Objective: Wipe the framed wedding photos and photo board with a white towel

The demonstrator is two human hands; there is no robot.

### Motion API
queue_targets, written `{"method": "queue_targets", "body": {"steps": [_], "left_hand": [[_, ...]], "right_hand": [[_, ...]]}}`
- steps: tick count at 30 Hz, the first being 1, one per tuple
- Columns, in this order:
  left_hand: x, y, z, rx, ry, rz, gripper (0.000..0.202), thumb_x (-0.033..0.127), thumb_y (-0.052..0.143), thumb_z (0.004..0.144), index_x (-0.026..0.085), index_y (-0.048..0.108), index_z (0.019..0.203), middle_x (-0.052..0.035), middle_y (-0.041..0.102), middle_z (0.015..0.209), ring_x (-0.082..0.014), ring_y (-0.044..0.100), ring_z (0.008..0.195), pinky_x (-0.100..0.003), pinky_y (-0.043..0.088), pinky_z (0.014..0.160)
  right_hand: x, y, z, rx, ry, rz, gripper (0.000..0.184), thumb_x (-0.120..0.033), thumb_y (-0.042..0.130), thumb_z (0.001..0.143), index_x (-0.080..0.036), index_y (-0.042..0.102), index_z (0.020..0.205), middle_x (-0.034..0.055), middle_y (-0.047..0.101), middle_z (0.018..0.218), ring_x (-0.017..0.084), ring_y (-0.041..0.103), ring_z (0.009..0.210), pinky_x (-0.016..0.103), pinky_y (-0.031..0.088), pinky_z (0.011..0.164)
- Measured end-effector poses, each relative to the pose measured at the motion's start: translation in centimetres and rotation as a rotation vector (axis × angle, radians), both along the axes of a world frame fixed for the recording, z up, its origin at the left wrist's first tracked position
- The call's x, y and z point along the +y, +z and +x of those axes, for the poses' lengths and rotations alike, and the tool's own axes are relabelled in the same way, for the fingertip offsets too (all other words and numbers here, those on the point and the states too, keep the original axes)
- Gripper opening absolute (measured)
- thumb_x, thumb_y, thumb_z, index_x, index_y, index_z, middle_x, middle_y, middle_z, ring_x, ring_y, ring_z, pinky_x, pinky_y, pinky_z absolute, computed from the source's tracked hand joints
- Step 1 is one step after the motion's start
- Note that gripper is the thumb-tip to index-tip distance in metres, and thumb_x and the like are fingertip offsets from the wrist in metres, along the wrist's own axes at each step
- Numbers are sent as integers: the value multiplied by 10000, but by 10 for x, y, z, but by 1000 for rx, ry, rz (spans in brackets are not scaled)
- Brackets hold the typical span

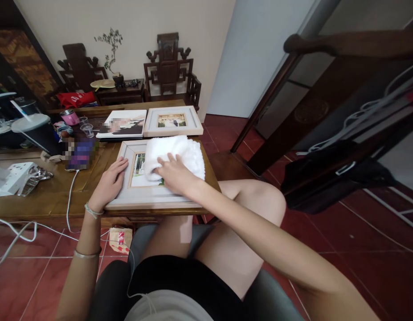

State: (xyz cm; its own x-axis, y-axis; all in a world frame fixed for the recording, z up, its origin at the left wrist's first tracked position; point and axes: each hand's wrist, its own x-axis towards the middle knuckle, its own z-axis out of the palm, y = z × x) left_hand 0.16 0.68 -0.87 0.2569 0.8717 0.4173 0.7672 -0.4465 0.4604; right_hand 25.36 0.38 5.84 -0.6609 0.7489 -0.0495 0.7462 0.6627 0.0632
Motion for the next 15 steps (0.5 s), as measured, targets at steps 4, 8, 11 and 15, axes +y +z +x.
{"method": "queue_targets", "body": {"steps": [4, 8, 11, 15], "left_hand": [[0, 0, 0, -5, 1, -1, 453, 180, 390, 931, 115, 629, 1311, -149, 570, 1449, -283, 427, 1439, -528, 303, 1226], [1, -1, -1, -8, -18, 6, 448, 186, 398, 931, 137, 629, 1311, -133, 573, 1449, -280, 424, 1441, -539, 302, 1223], [1, -1, -2, -6, -18, 14, 445, 191, 398, 932, 138, 629, 1309, -126, 580, 1443, -276, 430, 1437, -527, 311, 1222], [1, -1, -2, 4, -20, 5, 446, 193, 401, 933, 135, 626, 1313, -134, 577, 1445, -281, 429, 1438, -530, 311, 1222]], "right_hand": [[-49, 30, 5, -19, 43, -209, 657, 78, 417, 756, -168, 657, 1316, 172, 564, 1446, 368, 539, 1277, 455, 487, 955], [-77, 41, 5, 56, 62, -307, 653, 73, 430, 725, -186, 679, 1270, 162, 604, 1398, 333, 573, 1262, 393, 524, 908], [-69, 24, 2, 152, 60, -241, 698, 67, 424, 730, -197, 624, 1344, 158, 486, 1521, 371, 421, 1409, 531, 444, 1050], [-21, -8, 0, 254, -9, -74, 716, 91, 404, 739, -153, 571, 1391, 175, 302, 1628, 417, 199, 1505, 687, 282, 1126]]}}
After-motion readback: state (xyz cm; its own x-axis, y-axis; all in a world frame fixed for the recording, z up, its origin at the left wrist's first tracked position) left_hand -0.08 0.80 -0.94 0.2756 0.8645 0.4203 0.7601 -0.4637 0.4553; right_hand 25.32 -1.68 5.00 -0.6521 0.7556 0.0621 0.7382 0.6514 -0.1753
